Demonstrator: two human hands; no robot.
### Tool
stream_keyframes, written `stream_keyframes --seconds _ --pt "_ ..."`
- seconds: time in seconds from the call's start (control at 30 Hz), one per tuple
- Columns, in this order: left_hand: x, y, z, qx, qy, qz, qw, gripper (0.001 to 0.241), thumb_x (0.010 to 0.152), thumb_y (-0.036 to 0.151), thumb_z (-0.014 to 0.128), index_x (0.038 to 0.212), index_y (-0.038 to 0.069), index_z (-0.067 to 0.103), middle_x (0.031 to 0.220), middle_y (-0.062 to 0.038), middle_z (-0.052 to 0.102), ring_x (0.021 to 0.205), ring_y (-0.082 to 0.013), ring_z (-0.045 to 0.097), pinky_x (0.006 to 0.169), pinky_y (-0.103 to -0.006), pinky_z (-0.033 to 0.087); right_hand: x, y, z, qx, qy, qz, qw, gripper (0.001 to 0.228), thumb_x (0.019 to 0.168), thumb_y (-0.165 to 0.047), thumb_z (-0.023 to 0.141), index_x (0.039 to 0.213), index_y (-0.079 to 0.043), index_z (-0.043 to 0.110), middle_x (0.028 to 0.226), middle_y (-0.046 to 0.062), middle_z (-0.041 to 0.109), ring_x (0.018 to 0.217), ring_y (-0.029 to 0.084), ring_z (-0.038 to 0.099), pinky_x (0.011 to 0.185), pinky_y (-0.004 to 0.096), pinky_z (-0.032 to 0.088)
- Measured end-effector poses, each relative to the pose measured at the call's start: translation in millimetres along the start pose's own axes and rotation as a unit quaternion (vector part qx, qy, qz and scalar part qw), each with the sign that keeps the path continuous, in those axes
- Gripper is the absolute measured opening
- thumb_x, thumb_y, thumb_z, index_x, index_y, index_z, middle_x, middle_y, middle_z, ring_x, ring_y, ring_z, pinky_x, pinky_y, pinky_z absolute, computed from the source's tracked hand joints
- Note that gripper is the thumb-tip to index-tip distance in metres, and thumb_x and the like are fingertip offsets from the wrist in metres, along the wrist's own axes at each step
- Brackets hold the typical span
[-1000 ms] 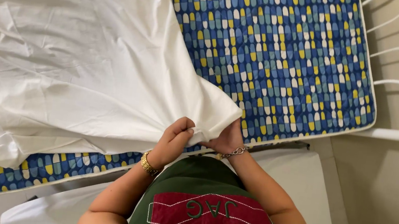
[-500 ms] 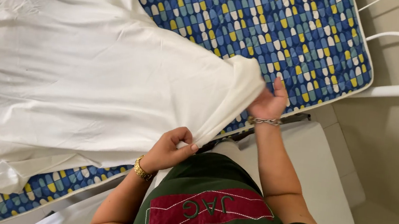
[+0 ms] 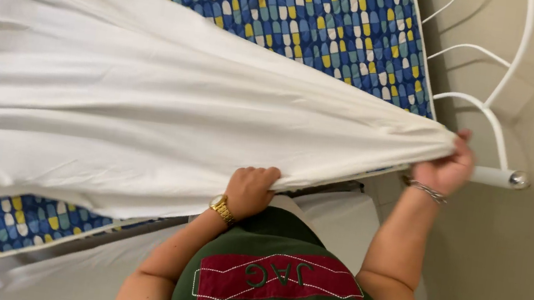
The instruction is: The person unfolds a white fitted sheet and places it over a mattress on a white metal bed frame. They proceed to stretch the sheet and tuck the corners under the mattress to secure it in place.
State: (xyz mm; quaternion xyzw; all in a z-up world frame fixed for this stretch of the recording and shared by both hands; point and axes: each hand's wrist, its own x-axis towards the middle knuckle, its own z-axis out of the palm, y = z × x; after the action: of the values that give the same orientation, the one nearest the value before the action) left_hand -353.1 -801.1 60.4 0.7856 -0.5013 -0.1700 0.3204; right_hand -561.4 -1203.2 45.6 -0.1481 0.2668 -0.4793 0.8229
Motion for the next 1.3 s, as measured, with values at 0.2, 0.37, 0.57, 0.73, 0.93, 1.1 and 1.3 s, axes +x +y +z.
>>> stream_keyframes --seconds 0.2,0.37,0.57,0.73,0.93,1.1,1.3 --pt "30.1 14.6 40.5 0.044 -0.039 -0.02 0.998 0.012 0.078 0.01 0.067 0.089 0.012 0.064 0.075 -0.008 0.067 0.071 -0.0309 0.065 0.065 -0.0465 0.051 23.1 -90.2 4.9 0.037 -0.013 -0.159 0.987 0.031 0.082 0.003 0.058 0.11 -0.007 0.068 0.11 0.015 0.066 0.114 0.037 0.064 0.111 0.061 0.055" --pt "21.6 -4.6 54.5 0.082 -0.042 -0.041 0.995 0.02 0.073 0.01 0.067 0.093 0.014 0.069 0.082 -0.009 0.069 0.077 -0.0327 0.066 0.067 -0.0495 0.05 16.5 -46.1 -5.9 -0.014 0.041 -0.185 0.982 0.037 0.081 0.004 0.057 0.116 -0.008 0.065 0.114 0.01 0.067 0.115 0.034 0.066 0.109 0.057 0.057" --pt "39.9 -17.1 43.1 0.094 -0.149 -0.087 0.981 0.011 0.081 0.017 0.069 0.091 0.013 0.069 0.094 -0.011 0.069 0.086 -0.0312 0.067 0.077 -0.0455 0.053 -46.3 53.1 -29.3 -0.323 -0.058 -0.105 0.939 0.028 0.092 0.009 0.065 0.115 -0.006 0.062 0.11 -0.001 0.064 0.091 0.008 0.059 0.084 0.022 0.051" --pt "75.4 23.6 27.8 -0.123 -0.087 0.056 0.987 0.058 0.079 0.026 0.078 0.13 0.007 0.058 0.112 -0.018 0.067 0.099 -0.0362 0.065 0.085 -0.0474 0.052 -106.1 94.4 10.0 -0.474 -0.159 -0.007 0.866 0.027 0.092 0.005 0.067 0.116 -0.005 0.063 0.09 -0.003 0.065 0.077 0.003 0.058 0.068 0.018 0.048" --pt "83.0 44.1 42.4 -0.222 -0.12 0.036 0.967 0.05 0.078 0.028 0.079 0.119 0.007 0.062 0.111 -0.019 0.065 0.102 -0.0374 0.065 0.088 -0.0464 0.053 -141.9 105.5 68.0 -0.565 -0.326 0.021 0.758 0.015 0.095 -0.004 0.068 0.109 -0.004 0.065 0.087 -0.001 0.068 0.076 0.004 0.064 0.066 0.022 0.054" --pt "91.1 34.3 78.5 -0.197 -0.119 -0.033 0.973 0.023 0.085 0.017 0.068 0.106 0.009 0.072 0.108 -0.017 0.07 0.102 -0.0378 0.065 0.086 -0.0463 0.053 -128.2 89.4 74.0 -0.602 -0.413 0.021 0.684 0.014 0.094 -0.005 0.069 0.107 -0.006 0.068 0.093 0.003 0.07 0.08 0.01 0.069 0.07 0.024 0.056" --pt "133.2 65.4 101.8 -0.185 -0.017 -0.073 0.98 0.017 0.084 0.011 0.066 0.1 0.006 0.072 0.101 -0.021 0.069 0.098 -0.0415 0.064 0.086 -0.049 0.052 -75.3 22.6 63.0 -0.7 -0.41 -0.029 0.584 0.016 0.093 -0.009 0.07 0.109 -0.009 0.07 0.093 0.006 0.071 0.077 0.019 0.068 0.068 0.03 0.054"
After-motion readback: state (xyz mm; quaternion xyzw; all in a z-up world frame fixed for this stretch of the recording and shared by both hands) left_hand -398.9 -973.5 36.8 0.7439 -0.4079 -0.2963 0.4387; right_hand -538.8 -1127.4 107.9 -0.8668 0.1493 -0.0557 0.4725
